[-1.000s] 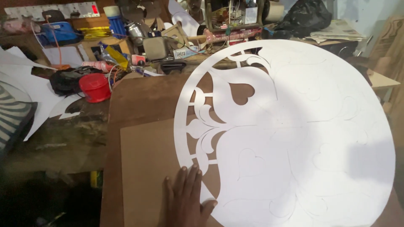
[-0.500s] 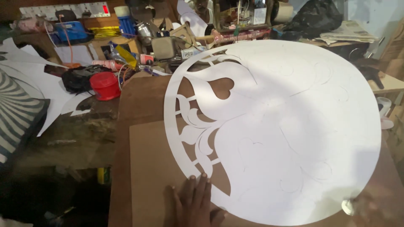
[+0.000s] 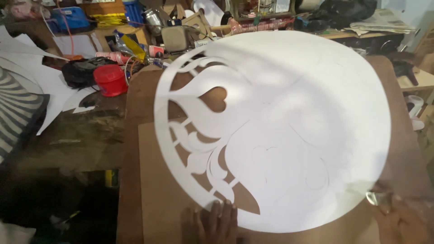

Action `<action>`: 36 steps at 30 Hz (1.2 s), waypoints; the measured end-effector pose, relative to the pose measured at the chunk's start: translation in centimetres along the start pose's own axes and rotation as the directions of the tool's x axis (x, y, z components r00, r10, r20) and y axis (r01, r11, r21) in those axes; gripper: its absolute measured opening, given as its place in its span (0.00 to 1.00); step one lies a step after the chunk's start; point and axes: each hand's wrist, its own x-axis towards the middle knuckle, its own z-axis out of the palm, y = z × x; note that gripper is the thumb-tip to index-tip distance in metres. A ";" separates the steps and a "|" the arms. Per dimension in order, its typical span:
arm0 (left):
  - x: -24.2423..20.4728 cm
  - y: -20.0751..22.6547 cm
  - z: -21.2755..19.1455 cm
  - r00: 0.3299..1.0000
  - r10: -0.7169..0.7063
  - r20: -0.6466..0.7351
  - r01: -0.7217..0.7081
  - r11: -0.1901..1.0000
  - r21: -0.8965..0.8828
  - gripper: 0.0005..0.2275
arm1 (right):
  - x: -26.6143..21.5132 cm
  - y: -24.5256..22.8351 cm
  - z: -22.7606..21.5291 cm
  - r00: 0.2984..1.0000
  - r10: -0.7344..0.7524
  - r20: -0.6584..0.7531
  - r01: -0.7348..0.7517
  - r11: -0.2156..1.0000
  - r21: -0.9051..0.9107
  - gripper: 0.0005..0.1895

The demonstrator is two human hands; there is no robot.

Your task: Carve out decorative patterns from a circular board using a hand tool following a drawn stencil.

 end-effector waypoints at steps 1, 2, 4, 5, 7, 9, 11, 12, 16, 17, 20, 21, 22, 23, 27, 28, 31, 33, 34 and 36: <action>-0.8 0.3 0.6 0.998 0.056 -0.041 -0.053 0.997 0.061 0.29 | -0.6 1.4 1.0 1.000 0.008 -0.004 -0.008 1.000 0.006 0.20; -1.6 0.6 1.1 0.990 0.114 -0.079 -0.104 0.987 0.124 0.24 | -1.3 2.7 2.0 1.000 0.016 -0.009 -0.016 1.000 0.012 0.20; -2.4 2.6 1.1 0.989 0.122 -0.082 -0.112 0.986 0.122 0.20 | -1.7 6.3 0.0 0.999 0.036 -0.016 -0.036 0.999 0.025 0.21; -2.9 3.5 1.1 0.987 0.135 -0.089 -0.124 0.984 0.125 0.16 | -2.0 8.1 -0.9 0.999 0.047 -0.017 -0.046 0.998 0.033 0.21; -3.3 4.4 1.6 0.983 0.158 -0.097 -0.152 0.986 0.073 0.16 | -3.5 8.8 -1.2 0.996 0.087 -0.020 -0.087 0.996 0.009 0.22; -3.7 5.0 2.3 0.977 0.181 -0.109 -0.180 0.983 0.022 0.17 | -4.1 9.9 -2.2 0.992 0.123 -0.022 -0.124 0.992 -0.014 0.25; -4.2 5.1 3.4 0.920 0.381 -0.097 -0.378 0.925 0.050 0.20 | -3.9 11.3 -3.8 0.977 0.211 -0.029 -0.213 0.973 -0.088 0.26; -3.6 5.5 2.8 0.920 0.379 -0.095 -0.376 0.925 0.049 0.20 | -4.5 10.9 -2.9 0.977 0.213 -0.029 -0.214 0.973 -0.090 0.26; -1.5 7.4 -0.8 0.958 0.282 -0.058 -0.288 0.939 -0.186 0.20 | -8.2 9.4 0.3 0.970 0.238 0.044 -0.240 0.970 0.029 0.21; -0.6 7.6 -1.5 0.975 0.218 -0.035 -0.218 0.931 -0.292 0.21 | -8.8 9.1 1.4 0.975 0.199 0.102 -0.209 0.973 0.099 0.17; 0.7 8.1 -2.8 0.977 0.209 0.051 -0.179 0.920 -0.349 0.23 | -9.1 9.0 3.4 0.977 0.194 0.088 -0.205 0.969 0.140 0.10; 1.5 8.0 -3.4 0.977 0.206 0.055 -0.175 0.922 -0.346 0.23 | -9.4 8.0 5.3 0.976 0.198 0.092 -0.209 0.968 0.139 0.10; 2.3 7.9 -3.9 0.974 0.213 0.082 -0.168 0.911 -0.376 0.24 | -9.7 7.0 7.1 0.973 0.230 0.033 -0.232 0.968 0.096 0.10; 3.0 7.8 -4.5 0.969 0.222 0.109 -0.160 0.899 -0.407 0.25 | -10.0 5.9 9.0 0.966 0.258 -0.028 -0.256 0.965 0.053 0.10; 5.4 8.0 -5.7 0.950 0.259 0.174 -0.147 0.863 -0.483 0.26 | -9.5 5.5 8.2 0.990 -0.055 0.127 0.118 0.813 -0.570 0.15; 5.9 8.1 -5.9 0.943 0.275 0.190 -0.152 0.859 -0.489 0.26 | -9.7 4.7 9.2 0.955 -0.165 0.247 0.297 0.521 -0.800 0.16; 6.7 8.2 -6.9 0.931 0.299 0.208 -0.169 0.861 -0.479 0.27 | -10.3 3.2 11.2 0.894 -0.253 0.371 0.407 0.106 -0.908 0.16; 7.7 7.3 -7.7 0.928 0.314 0.200 -0.193 0.866 -0.462 0.27 | -9.7 2.7 11.8 0.888 -0.305 0.345 0.383 0.072 -0.921 0.15; 8.3 6.4 -8.2 0.933 0.291 0.210 -0.160 0.861 -0.482 0.27 | -9.0 2.6 11.8 0.854 -0.350 0.386 0.443 0.100 -0.891 0.13; 10.3 5.1 -10.3 0.936 0.277 0.219 -0.131 0.848 -0.513 0.27 | -7.4 2.6 10.6 0.820 -0.397 0.413 0.492 0.119 -0.863 0.12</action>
